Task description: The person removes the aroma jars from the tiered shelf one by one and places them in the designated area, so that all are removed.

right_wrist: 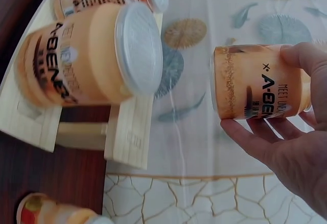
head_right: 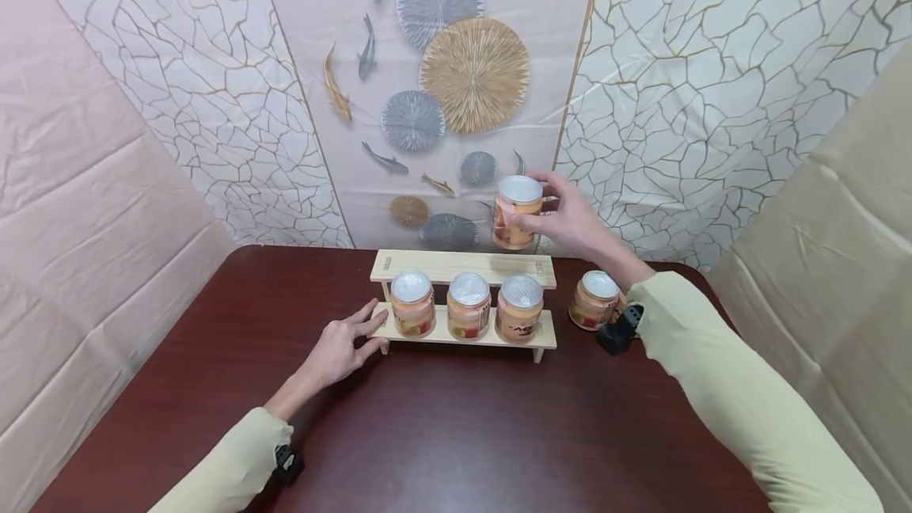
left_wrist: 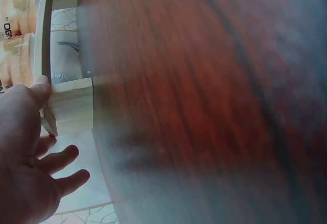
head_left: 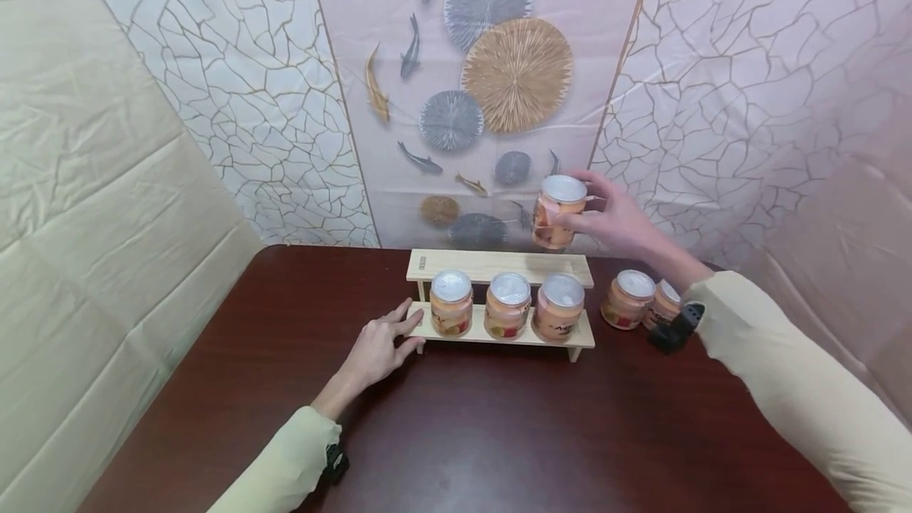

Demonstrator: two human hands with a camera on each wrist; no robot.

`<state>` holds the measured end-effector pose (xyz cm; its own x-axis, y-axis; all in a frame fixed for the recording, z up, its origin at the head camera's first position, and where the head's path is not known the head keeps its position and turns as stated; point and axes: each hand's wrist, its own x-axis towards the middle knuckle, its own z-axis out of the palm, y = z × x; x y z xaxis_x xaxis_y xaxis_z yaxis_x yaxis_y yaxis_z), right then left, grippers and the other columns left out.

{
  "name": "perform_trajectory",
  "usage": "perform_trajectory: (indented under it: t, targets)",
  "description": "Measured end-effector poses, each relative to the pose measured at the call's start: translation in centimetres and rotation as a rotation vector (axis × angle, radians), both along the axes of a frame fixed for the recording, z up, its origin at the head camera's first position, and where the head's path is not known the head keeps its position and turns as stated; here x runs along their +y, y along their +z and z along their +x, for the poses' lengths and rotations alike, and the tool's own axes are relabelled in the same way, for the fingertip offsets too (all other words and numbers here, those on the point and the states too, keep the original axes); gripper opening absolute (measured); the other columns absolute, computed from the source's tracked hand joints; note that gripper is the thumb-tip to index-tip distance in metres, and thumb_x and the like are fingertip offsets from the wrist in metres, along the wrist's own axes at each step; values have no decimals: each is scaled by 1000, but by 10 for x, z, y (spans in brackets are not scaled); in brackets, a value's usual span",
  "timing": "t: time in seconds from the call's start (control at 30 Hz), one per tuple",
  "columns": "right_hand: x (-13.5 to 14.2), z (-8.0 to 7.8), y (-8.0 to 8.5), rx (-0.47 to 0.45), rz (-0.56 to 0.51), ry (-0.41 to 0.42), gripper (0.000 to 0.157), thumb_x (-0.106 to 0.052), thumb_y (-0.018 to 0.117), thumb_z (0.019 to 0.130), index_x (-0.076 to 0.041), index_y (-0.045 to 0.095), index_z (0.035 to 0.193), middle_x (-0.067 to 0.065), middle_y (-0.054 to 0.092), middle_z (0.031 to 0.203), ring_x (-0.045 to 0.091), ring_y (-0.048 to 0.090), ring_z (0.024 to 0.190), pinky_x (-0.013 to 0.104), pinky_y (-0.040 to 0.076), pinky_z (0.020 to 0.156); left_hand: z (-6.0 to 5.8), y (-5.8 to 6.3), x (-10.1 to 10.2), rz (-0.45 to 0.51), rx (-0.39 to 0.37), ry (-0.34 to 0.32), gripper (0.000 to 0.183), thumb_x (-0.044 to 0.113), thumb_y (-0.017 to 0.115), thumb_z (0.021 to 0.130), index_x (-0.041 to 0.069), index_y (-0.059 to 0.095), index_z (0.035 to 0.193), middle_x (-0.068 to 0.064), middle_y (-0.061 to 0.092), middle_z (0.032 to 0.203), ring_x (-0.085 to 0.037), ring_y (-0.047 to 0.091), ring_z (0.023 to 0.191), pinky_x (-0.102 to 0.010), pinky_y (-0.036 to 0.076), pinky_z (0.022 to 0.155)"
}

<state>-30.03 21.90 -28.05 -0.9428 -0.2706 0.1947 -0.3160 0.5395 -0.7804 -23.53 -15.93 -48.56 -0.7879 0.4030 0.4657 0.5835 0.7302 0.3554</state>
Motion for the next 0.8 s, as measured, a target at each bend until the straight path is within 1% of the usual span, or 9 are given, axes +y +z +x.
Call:
perform_trajectory:
  t: [0.17, 0.3, 0.57, 0.63, 0.7, 0.77, 0.8]
  targets:
    - [15, 3, 3, 20, 15, -15, 72, -22, 77, 90, -8, 39, 150, 24, 50, 138, 44, 51, 124, 54, 43, 92, -1, 1, 0, 6, 22, -8, 47, 18, 80, 87, 1, 67, 129, -29, 54, 137, -44, 65, 104, -53, 54, 82]
    - [28, 7, 2, -7, -5, -19, 71, -22, 77, 91, -8, 39, 149, 20, 49, 139, 43, 50, 125, 53, 43, 95, -1, 1, -1, -5, 20, -8, 47, 19, 80, 87, 1, 67, 129, -29, 54, 137, -44, 65, 104, -52, 54, 82]
    - [56, 13, -2, -28, 31, -67, 81, -28, 76, 91, -9, 31, 155, 26, 42, 145, 46, 44, 130, 54, 42, 96, 0, 1, -1, -8, 12, -12, 47, 20, 80, 88, 2, 67, 130, -29, 53, 137, -44, 65, 104, -52, 54, 81]
    - [63, 14, -2, -31, 26, -66, 81, -28, 76, 91, -10, 30, 156, 25, 42, 145, 45, 44, 131, 49, 44, 95, 0, 1, -1, -5, 8, -12, 47, 20, 79, 88, 2, 67, 130, -29, 54, 137, -44, 65, 104, -52, 54, 81]
    - [69, 15, -3, -28, 26, -66, 80, -27, 75, 92, -10, 30, 156, 23, 43, 145, 45, 44, 130, 39, 47, 91, 1, 0, -1, -5, 9, -11, 47, 19, 79, 88, 1, 67, 130, -29, 54, 137, -44, 65, 104, -52, 54, 81]
    - [75, 16, -4, -24, 32, -65, 78, -26, 75, 92, -10, 32, 155, 20, 42, 144, 45, 44, 131, 28, 47, 86, 1, 0, -1, -11, 13, -9, 47, 19, 79, 89, 1, 67, 130, -29, 54, 137, -44, 66, 102, -52, 54, 80]
    - [78, 17, -4, -24, 34, -67, 77, -26, 75, 93, -9, 32, 155, 19, 42, 145, 45, 44, 131, 25, 47, 83, 1, -1, -1, -13, 16, -9, 47, 19, 79, 88, 0, 67, 130, -30, 54, 137, -44, 66, 102, -52, 54, 80]
